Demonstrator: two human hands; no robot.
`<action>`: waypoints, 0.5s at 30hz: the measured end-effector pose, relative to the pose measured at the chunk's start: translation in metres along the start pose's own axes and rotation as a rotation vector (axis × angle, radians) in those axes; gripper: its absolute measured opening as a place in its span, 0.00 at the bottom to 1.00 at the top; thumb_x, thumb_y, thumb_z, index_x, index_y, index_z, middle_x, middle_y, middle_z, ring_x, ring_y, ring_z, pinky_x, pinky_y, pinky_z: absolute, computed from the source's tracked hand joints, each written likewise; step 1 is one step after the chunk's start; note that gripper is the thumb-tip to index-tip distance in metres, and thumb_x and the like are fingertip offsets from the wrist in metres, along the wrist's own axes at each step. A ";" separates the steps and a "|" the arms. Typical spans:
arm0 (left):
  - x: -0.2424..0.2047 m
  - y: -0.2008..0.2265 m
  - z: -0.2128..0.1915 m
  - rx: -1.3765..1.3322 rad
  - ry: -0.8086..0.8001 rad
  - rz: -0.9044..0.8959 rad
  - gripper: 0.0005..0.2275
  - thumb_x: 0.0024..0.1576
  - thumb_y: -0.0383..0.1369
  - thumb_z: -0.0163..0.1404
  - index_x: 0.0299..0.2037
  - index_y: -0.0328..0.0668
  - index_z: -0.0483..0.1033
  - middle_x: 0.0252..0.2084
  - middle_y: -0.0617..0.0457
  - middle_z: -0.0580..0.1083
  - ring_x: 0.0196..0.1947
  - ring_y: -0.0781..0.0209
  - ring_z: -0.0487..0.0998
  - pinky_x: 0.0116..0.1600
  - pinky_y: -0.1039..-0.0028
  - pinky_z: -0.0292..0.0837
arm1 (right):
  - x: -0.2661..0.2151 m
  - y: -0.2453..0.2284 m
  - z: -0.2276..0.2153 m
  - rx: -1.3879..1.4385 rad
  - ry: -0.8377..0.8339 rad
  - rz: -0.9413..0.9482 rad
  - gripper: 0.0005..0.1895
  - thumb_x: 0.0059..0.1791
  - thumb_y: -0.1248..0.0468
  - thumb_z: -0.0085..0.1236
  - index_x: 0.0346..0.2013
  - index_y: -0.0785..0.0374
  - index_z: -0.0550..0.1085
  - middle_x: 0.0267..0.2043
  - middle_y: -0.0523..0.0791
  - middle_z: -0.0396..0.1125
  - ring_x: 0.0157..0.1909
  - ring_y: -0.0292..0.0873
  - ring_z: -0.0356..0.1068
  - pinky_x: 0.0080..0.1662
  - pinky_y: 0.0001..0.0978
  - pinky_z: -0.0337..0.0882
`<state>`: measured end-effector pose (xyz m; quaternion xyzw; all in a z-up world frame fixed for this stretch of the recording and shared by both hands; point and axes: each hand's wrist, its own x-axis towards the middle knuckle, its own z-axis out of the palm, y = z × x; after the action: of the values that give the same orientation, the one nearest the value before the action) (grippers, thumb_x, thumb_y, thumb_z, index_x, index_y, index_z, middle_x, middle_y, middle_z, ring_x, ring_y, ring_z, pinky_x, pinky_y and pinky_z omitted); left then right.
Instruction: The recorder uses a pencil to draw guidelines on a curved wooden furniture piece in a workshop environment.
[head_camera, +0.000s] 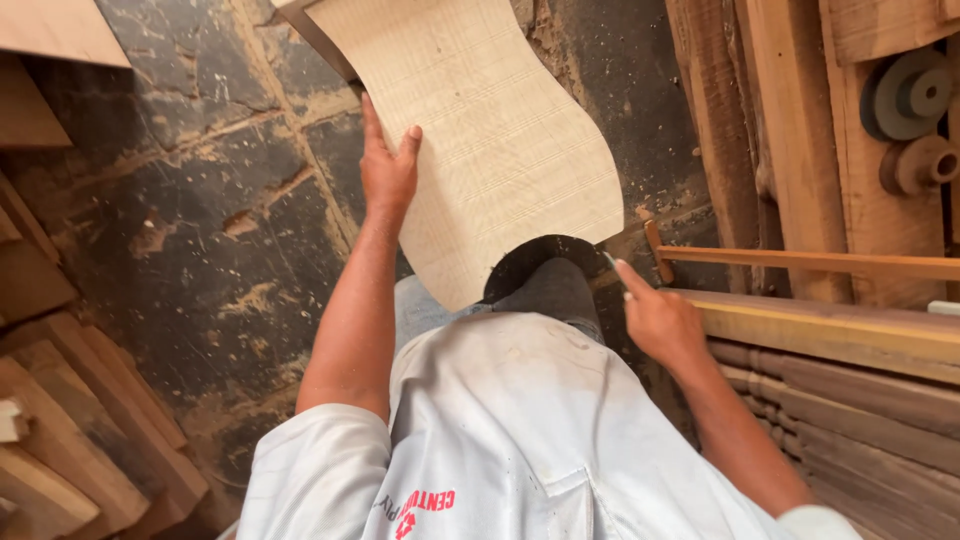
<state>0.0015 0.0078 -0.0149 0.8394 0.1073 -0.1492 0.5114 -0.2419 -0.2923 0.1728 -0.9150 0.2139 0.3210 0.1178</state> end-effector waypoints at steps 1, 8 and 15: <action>0.002 0.000 -0.001 0.022 0.002 -0.010 0.41 0.62 0.50 0.54 0.76 0.68 0.33 0.72 0.41 0.64 0.65 0.42 0.73 0.67 0.55 0.70 | -0.006 -0.001 -0.006 0.007 -0.078 0.106 0.29 0.55 0.58 0.44 0.73 0.37 0.62 0.23 0.59 0.71 0.27 0.62 0.73 0.37 0.54 0.76; -0.006 0.026 -0.013 0.004 -0.050 -0.105 0.40 0.63 0.49 0.50 0.76 0.73 0.29 0.77 0.41 0.53 0.68 0.33 0.66 0.68 0.44 0.63 | 0.149 -0.120 -0.056 0.260 0.403 -0.434 0.30 0.51 0.61 0.49 0.70 0.48 0.66 0.35 0.62 0.71 0.37 0.68 0.71 0.47 0.60 0.71; -0.006 0.030 -0.013 -0.016 -0.065 -0.140 0.39 0.62 0.48 0.49 0.76 0.71 0.31 0.68 0.43 0.69 0.59 0.43 0.78 0.67 0.49 0.67 | 0.264 -0.225 -0.096 0.239 0.419 -0.533 0.30 0.54 0.62 0.46 0.72 0.41 0.63 0.32 0.58 0.72 0.33 0.62 0.72 0.41 0.58 0.71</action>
<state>0.0074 0.0056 0.0183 0.8205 0.1503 -0.2107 0.5098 0.1001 -0.2111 0.0961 -0.9643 0.0233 0.0574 0.2573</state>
